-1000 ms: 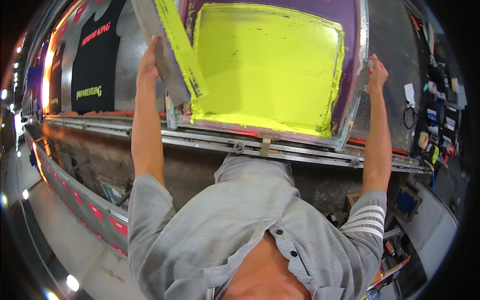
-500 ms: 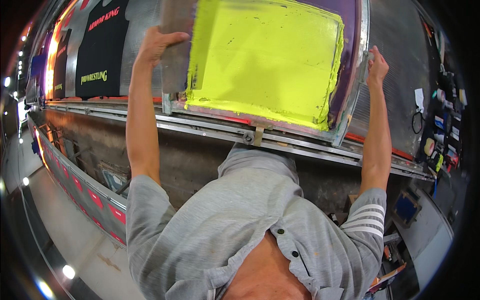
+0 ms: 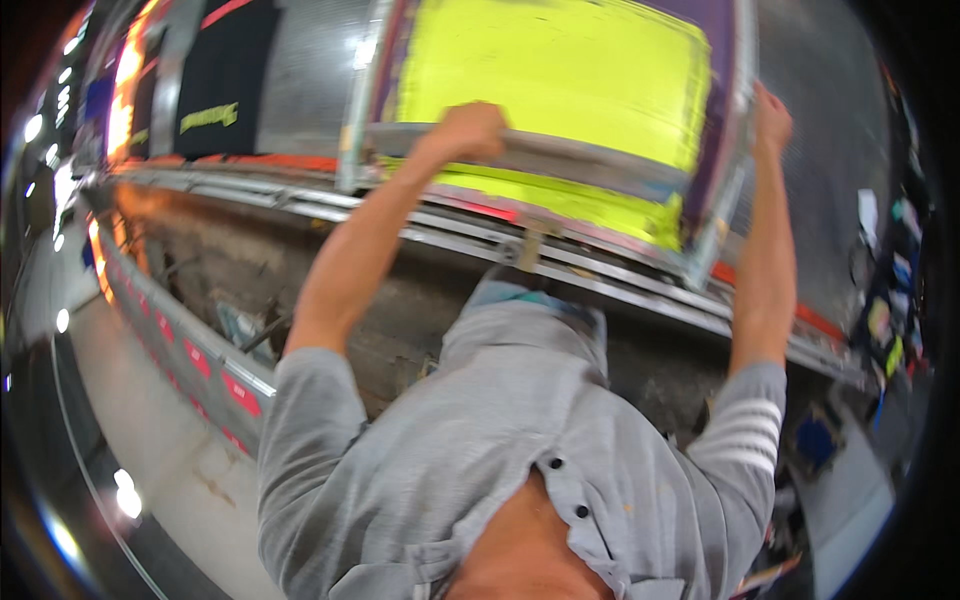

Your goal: The person performs screen printing on a series of black t-shirts. They repeatedly pull a squeegee across a screen to apply neon yellow ink, then lift the screen to reveal the printed text 'PRO WRESTLING' before moving to the next shirt.

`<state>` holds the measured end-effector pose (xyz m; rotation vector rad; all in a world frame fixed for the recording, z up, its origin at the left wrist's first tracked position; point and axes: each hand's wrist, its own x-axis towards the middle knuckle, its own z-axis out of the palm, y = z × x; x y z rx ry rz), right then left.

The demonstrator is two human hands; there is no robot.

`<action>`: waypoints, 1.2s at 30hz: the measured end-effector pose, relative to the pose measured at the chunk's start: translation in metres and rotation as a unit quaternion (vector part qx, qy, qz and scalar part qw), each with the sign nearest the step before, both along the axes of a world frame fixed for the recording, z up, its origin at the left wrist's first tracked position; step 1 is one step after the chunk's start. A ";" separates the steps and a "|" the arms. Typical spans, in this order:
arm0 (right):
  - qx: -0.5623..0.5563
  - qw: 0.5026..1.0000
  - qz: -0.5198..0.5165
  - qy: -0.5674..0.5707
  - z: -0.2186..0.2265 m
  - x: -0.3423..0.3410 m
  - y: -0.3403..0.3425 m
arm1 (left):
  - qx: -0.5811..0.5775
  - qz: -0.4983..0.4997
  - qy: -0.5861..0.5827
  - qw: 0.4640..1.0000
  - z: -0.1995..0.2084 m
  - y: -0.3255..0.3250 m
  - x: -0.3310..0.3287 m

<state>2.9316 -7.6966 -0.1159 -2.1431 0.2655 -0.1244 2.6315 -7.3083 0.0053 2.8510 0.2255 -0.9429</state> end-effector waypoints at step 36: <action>-0.343 0.839 0.420 -0.049 0.140 0.016 0.166 | 0.083 -0.033 -0.234 0.968 0.050 0.153 0.196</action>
